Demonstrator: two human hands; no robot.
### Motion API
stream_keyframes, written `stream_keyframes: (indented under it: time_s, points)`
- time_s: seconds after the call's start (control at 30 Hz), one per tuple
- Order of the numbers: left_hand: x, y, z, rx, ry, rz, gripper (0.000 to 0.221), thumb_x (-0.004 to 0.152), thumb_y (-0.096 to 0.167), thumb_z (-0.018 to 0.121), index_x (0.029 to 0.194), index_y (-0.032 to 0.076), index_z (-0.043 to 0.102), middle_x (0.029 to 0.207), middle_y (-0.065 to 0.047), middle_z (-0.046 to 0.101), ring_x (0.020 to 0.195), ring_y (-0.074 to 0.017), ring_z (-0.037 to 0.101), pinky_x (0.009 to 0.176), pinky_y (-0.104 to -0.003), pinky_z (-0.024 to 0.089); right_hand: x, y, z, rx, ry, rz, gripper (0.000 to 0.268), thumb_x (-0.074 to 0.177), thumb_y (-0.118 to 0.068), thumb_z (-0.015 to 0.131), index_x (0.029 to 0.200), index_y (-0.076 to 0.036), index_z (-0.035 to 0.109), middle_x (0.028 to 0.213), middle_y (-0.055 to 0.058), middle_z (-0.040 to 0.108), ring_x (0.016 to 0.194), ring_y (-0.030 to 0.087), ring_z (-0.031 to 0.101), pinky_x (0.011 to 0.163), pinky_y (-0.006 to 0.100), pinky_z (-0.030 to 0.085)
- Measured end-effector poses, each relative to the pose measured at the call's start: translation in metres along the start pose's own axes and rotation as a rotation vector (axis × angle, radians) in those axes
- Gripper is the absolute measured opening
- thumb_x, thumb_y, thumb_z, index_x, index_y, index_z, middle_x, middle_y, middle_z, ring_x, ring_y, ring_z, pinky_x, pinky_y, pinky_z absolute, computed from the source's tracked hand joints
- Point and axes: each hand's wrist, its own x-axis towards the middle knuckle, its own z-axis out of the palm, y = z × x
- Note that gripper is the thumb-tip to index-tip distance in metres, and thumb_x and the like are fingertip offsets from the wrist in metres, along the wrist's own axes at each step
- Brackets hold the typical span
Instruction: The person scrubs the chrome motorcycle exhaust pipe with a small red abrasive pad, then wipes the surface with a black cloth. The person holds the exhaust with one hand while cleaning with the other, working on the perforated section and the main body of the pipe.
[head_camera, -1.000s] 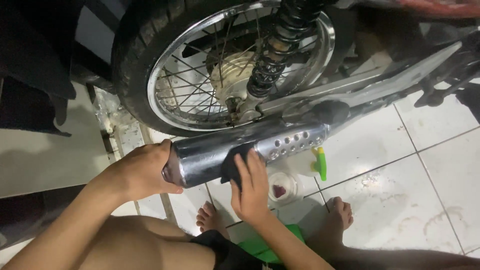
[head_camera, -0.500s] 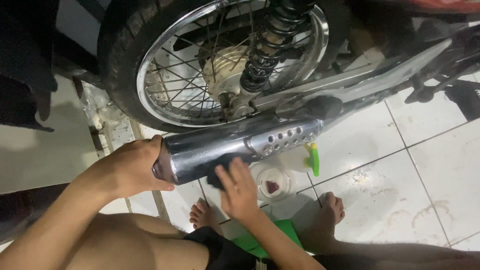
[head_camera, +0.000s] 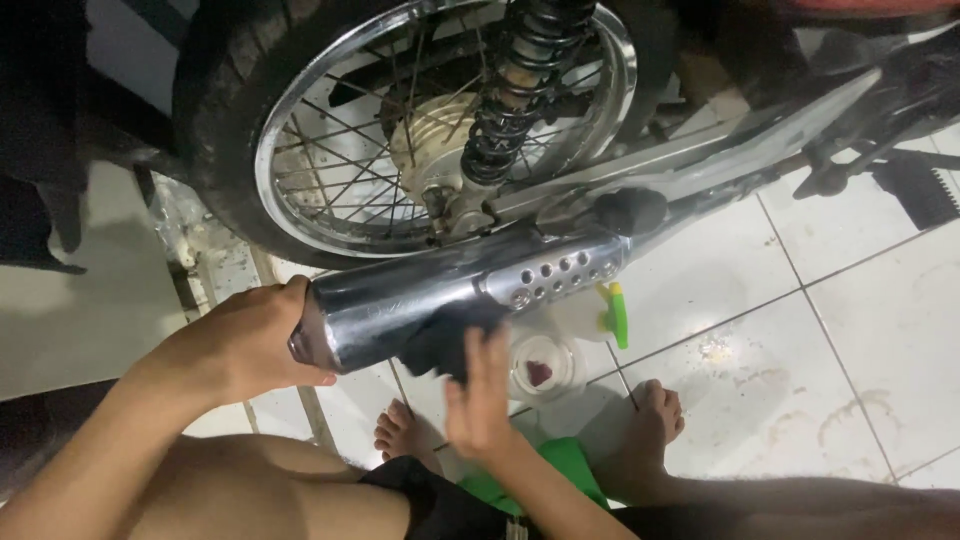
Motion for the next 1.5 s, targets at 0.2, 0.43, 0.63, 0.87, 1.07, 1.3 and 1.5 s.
stream_keyframes:
  time_s: [0.2,0.43,0.63,0.87,1.07,1.3,1.5]
  points:
    - [0.0,0.002,-0.002,0.023,-0.017,-0.022,0.024,0.079,0.034,0.09,0.09,0.022,0.073,0.094,0.003,0.071,0.093,-0.0123,0.068,0.084,-0.025,0.05,0.083,-0.053,-0.057,0.039,0.239,0.309,0.06,0.113,-0.032,0.03,0.162,0.001,0.017,0.172,0.023,0.001,0.163,0.036,-0.001,0.133,0.052,0.003]
    - [0.002,0.001,-0.002,0.054,-0.024,-0.007,0.024,0.078,0.037,0.091,0.088,0.023,0.074,0.096,0.004,0.067,0.094,-0.0106,0.066,0.085,-0.024,0.05,0.058,-0.02,-0.038,-0.066,0.083,0.028,0.048,0.113,-0.021,0.038,0.158,-0.005,0.035,0.169,0.016,0.026,0.161,0.037,0.02,0.134,0.058,0.018]
    - [0.007,-0.005,0.006,0.054,-0.022,-0.029,0.034,0.078,0.041,0.089,0.093,0.023,0.064,0.102,0.008,0.073,0.096,-0.0105,0.068,0.088,-0.024,0.048,0.081,0.002,-0.049,-0.093,0.142,0.077,0.046,0.113,-0.027,0.035,0.152,-0.004,0.044,0.166,0.018,0.032,0.158,0.037,0.029,0.132,0.061,0.019]
    - [0.015,-0.014,0.012,0.077,0.033,0.029,0.048,0.075,0.043,0.092,0.101,0.02,0.059,0.106,0.003,0.074,0.103,-0.0149,0.068,0.089,-0.027,0.05,0.106,0.007,-0.065,-0.119,0.258,0.199,0.053,0.115,-0.036,0.027,0.156,-0.002,0.034,0.166,0.018,0.032,0.156,0.034,0.032,0.13,0.055,0.027]
    - [0.004,0.001,0.002,0.05,-0.017,-0.041,0.033,0.08,0.041,0.088,0.096,0.024,0.064,0.101,0.006,0.074,0.095,-0.0106,0.068,0.085,-0.024,0.049,0.074,0.0,-0.05,-0.068,0.104,0.069,0.044,0.113,-0.029,0.035,0.149,-0.006,0.047,0.163,0.016,0.036,0.158,0.036,0.027,0.132,0.063,0.018]
    - [0.015,-0.009,0.009,0.045,0.042,0.027,0.04,0.071,0.037,0.095,0.093,0.023,0.064,0.098,0.009,0.08,0.097,-0.0093,0.074,0.087,-0.023,0.052,0.11,0.026,-0.079,-0.156,0.271,0.211,0.055,0.114,-0.039,0.023,0.152,-0.002,0.04,0.166,0.016,0.033,0.158,0.029,0.029,0.133,0.053,0.022]
    - [0.001,0.006,-0.004,0.02,-0.051,-0.048,0.033,0.08,0.036,0.09,0.094,0.021,0.064,0.099,0.009,0.078,0.094,-0.0079,0.071,0.085,-0.024,0.051,0.087,0.012,-0.06,-0.087,0.134,0.09,0.045,0.113,-0.029,0.033,0.145,-0.004,0.05,0.164,0.017,0.036,0.156,0.032,0.032,0.133,0.056,0.018]
